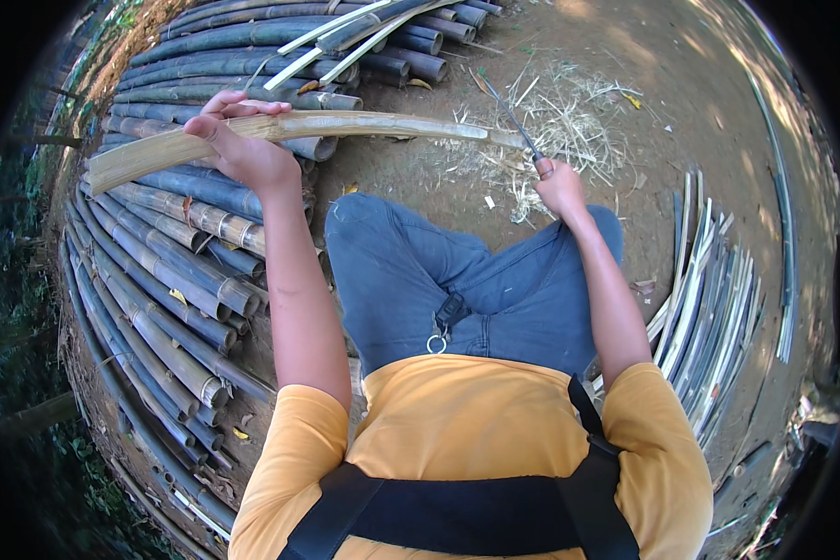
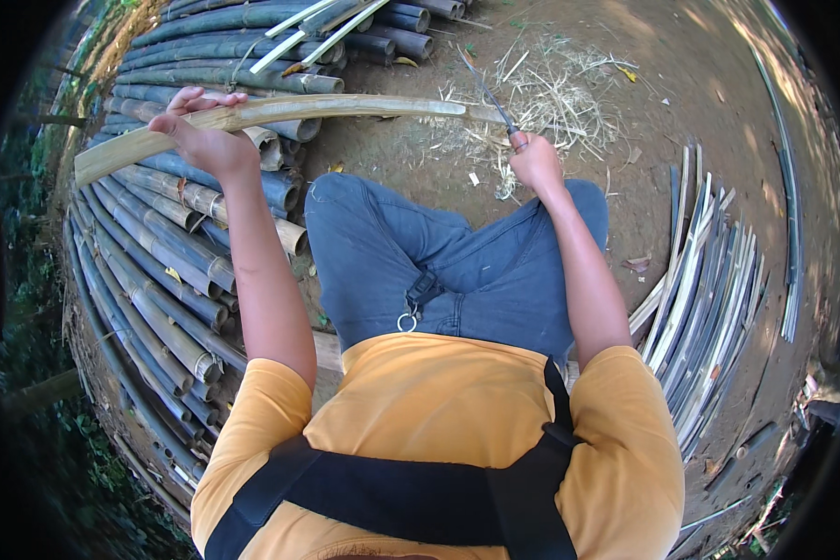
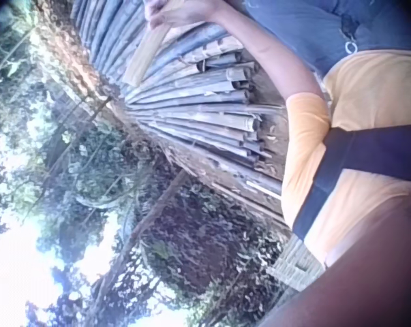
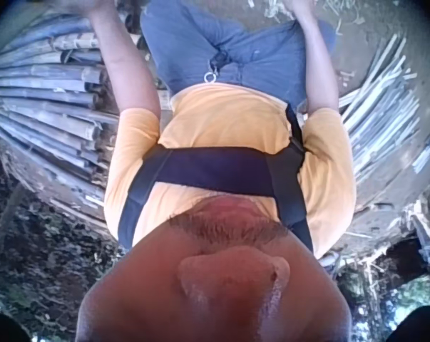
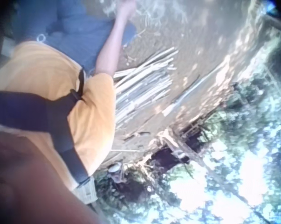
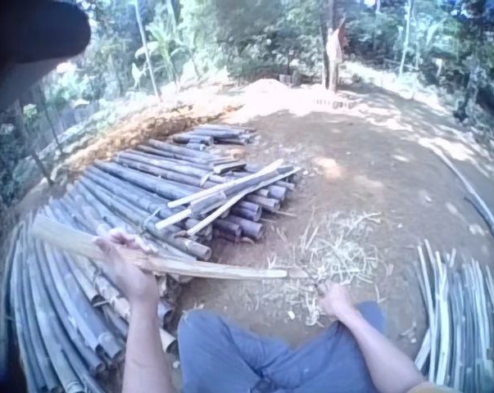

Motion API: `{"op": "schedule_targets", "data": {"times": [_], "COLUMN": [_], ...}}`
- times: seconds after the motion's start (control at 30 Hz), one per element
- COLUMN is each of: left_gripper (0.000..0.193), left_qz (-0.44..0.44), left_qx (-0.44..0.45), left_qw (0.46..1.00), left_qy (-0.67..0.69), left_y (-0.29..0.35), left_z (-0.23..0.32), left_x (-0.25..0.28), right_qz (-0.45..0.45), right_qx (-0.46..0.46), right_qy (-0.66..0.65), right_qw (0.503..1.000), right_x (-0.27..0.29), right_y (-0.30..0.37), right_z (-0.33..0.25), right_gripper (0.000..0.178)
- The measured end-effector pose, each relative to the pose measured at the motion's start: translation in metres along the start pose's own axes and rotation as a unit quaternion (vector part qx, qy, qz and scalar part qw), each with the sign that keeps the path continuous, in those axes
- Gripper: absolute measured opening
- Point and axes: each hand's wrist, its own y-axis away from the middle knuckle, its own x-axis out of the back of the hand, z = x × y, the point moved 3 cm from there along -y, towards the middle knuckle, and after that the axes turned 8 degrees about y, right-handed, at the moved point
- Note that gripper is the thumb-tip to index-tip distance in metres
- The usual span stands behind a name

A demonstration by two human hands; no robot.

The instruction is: The person sits on the ground and uses a knife to strip a thin layer of outer skin from a long bamboo stalk, pulling the knife along the length of the stalk while holding it with the other hand.

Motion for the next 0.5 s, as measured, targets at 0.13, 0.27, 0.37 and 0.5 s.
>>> {"op": "schedule_targets", "data": {"times": [0.13,0.27,0.37,0.5], "left_gripper": [0.066,0.061,0.055,0.047], "left_qz": [0.123,0.144,0.145,0.134], "left_qx": [-0.023,-0.019,-0.012,-0.017], "left_qw": [0.991,0.989,0.989,0.991], "left_qy": [-0.041,-0.011,0.020,0.021], "left_y": [0.007,0.002,-0.002,-0.006], "left_z": [0.013,0.012,0.012,0.016], "left_x": [-0.029,-0.030,-0.051,-0.082], "right_qz": [0.030,-0.062,-0.040,0.020], "right_qx": [-0.001,-0.094,-0.126,-0.122], "right_qy": [-0.094,-0.286,-0.397,-0.430], "right_qw": [0.995,0.952,0.908,0.894], "right_x": [-0.013,-0.025,-0.032,-0.020], "right_y": [0.001,0.016,0.012,0.025], "right_z": [0.028,0.037,0.056,0.053], "right_gripper": [0.016,0.013,0.014,0.015]}}
